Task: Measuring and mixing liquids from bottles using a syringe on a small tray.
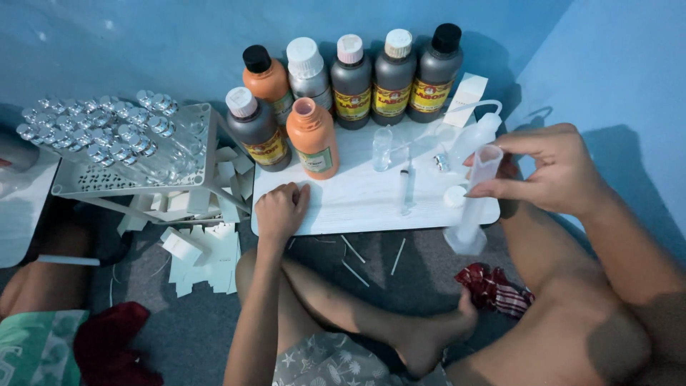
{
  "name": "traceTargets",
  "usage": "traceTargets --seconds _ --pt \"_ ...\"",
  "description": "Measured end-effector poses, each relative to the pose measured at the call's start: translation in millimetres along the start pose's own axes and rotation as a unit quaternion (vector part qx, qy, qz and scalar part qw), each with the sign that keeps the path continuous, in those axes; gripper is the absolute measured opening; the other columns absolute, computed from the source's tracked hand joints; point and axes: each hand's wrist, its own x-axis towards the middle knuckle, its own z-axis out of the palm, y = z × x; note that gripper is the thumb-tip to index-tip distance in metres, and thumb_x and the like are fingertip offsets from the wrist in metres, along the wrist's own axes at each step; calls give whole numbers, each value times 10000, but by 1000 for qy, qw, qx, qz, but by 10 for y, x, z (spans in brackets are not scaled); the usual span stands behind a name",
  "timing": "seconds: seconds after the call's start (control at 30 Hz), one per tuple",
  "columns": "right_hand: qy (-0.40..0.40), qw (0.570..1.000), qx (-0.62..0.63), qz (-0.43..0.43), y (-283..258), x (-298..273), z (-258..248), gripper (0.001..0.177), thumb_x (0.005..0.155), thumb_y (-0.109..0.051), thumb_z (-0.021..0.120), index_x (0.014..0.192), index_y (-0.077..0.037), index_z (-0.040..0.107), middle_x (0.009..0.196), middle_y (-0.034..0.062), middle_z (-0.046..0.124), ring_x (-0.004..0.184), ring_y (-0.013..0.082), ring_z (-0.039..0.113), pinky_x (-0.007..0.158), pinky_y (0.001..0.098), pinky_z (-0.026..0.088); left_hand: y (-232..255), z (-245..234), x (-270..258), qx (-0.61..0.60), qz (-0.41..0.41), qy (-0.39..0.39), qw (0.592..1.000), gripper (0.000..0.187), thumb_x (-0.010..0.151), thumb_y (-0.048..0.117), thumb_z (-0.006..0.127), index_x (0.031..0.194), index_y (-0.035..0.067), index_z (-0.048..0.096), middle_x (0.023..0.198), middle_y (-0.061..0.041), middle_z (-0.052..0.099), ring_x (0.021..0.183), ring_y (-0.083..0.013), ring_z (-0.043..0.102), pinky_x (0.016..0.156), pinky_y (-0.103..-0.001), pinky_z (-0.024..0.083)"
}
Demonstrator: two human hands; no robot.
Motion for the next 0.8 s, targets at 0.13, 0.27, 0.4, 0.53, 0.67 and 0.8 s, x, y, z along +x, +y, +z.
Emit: traceTargets --seconds 0.13,0.27,0.4,0.53,0.67,0.8 --pt "12 997 -43 -67 -121 82 3 321 752 -171 905 1025 -46 792 1056 106 781 804 156 697 703 272 554 -6 -7 11 1 2 -7 1000 448 1004 453 569 708 118 580 659 -63 650 590 -341 648 497 -470 450" --pt "2 997 -39 -67 0 15 38 395 702 -278 923 1012 -76 786 691 13 675 536 77 519 534 241 420 5 -2 -12 4 4 6 1000 446 1000 462 578 706 126 568 648 -60 639 571 -335 639 488 -469 448" --pt "-16 996 -43 -72 -97 39 26 355 752 -208 897 1075 -102 797 962 33 793 553 65 566 506 233 419 -6 -4 -9 -7 9 12 1000 447 1001 449 586 700 121 551 632 -55 622 561 -328 623 481 -460 433" --pt "-19 996 -59 -61 -108 38 15 366 717 -320 905 1019 -138 806 550 -41 628 438 38 472 465 235 372 -6 10 3 -9 8 13 1000 439 997 441 586 707 111 586 655 -68 657 583 -345 645 512 -476 460" --pt "-37 997 -54 -51 -161 13 -50 387 688 -287 910 997 -78 806 850 40 769 619 95 623 570 247 500 -25 96 2 1 -5 3 1000 420 983 465 575 721 140 620 690 -84 687 632 -368 672 536 -507 475" --pt "-40 982 -181 -47 -24 1 -116 404 722 -378 909 1055 -164 825 718 13 714 448 91 453 513 295 390 -87 144 7 -3 -8 6 1000 407 953 476 581 723 148 655 702 -113 710 659 -388 692 545 -538 481"
